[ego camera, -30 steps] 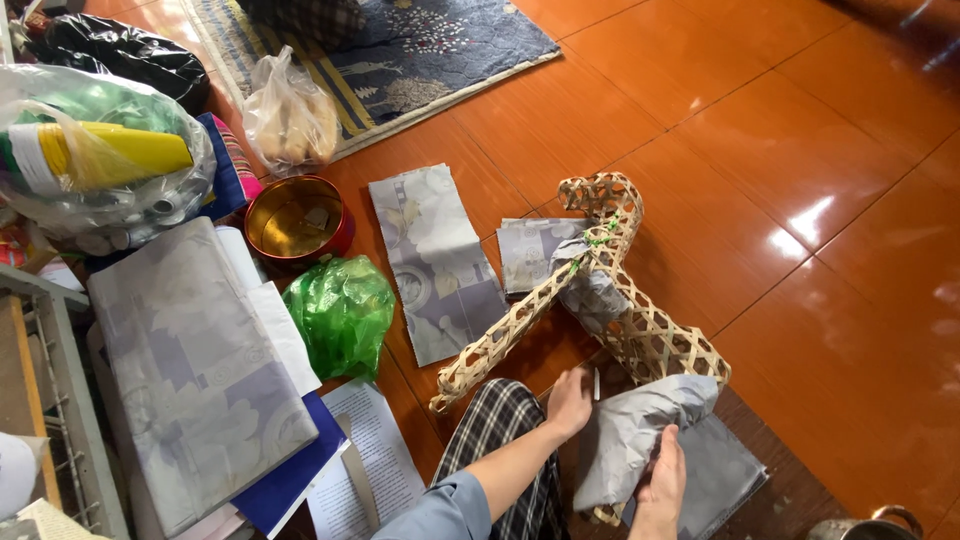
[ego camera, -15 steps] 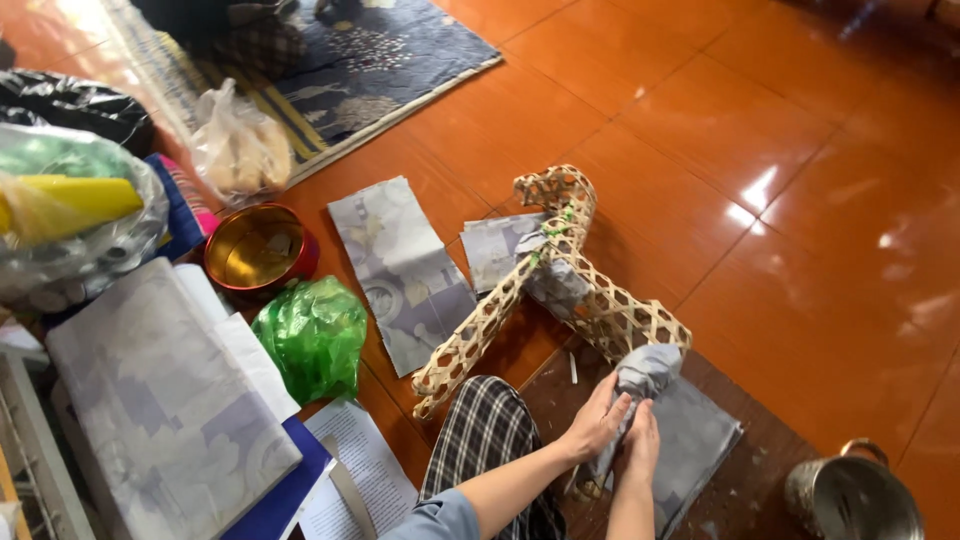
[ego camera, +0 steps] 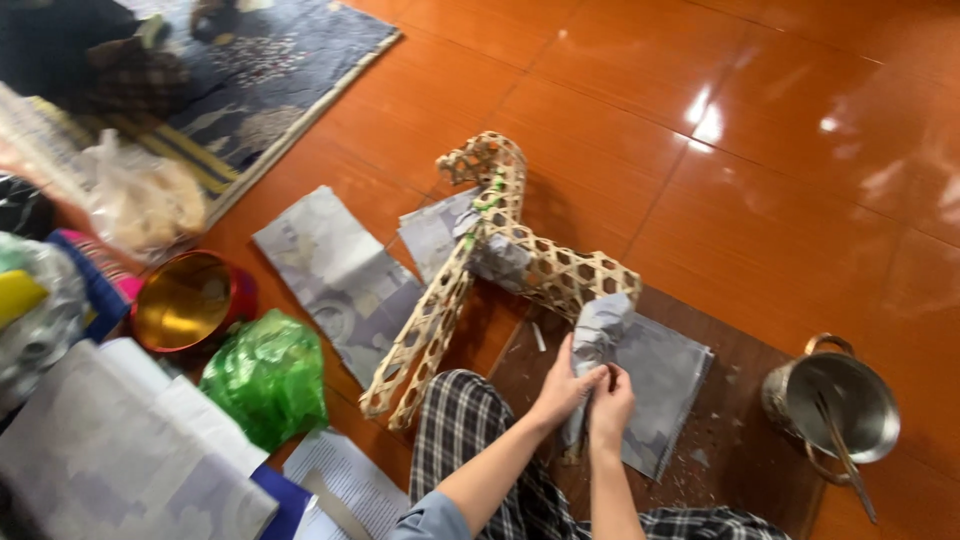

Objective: Applying glue to paper sheets and pasting them onto a woven giraffe frame

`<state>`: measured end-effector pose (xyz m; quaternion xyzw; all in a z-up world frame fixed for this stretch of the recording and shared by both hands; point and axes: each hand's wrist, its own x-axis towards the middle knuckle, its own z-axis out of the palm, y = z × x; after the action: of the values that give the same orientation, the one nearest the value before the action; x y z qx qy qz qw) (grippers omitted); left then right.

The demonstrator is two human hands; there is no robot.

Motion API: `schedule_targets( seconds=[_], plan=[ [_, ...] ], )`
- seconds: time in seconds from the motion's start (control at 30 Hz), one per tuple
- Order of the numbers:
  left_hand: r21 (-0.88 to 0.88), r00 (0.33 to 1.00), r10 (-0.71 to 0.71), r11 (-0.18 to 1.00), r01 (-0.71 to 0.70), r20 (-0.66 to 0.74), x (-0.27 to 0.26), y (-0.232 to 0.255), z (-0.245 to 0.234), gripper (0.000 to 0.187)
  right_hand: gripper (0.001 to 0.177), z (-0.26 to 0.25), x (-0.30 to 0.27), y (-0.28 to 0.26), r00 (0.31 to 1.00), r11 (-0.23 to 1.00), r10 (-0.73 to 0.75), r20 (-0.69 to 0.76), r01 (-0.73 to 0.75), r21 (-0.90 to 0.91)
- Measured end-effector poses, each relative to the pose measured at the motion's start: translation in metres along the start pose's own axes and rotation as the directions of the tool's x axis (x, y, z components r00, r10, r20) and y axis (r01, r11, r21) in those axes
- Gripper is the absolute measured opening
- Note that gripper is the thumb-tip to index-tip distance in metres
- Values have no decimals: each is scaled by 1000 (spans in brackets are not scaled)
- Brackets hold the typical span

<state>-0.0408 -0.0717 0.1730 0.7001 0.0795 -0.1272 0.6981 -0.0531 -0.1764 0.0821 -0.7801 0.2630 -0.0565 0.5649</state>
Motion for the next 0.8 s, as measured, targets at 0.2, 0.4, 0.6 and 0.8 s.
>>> schedule_targets(
  seconds=[0.2, 0.4, 0.6, 0.8],
  plan=[
    [-213, 998, -65, 975, 67, 15, 1, 17, 1, 73, 20, -8, -8, -19, 996, 993, -83, -29, 80, -90],
    [-271, 975, -216, 936, 223, 58, 3, 19, -2, 68, 29, -17, -6, -25, 980, 939, -195, 43, 199, -279],
    [-258, 969, -248, 935, 244, 18, 9, 2, -1, 68, 19, -23, -5, -38, 978, 925, -197, 69, 209, -318],
    [-283, 947, -308, 904, 320, 87, 8, 3, -5, 87, 17, -29, -15, -69, 980, 914, -188, 66, 199, -354]
  ],
)
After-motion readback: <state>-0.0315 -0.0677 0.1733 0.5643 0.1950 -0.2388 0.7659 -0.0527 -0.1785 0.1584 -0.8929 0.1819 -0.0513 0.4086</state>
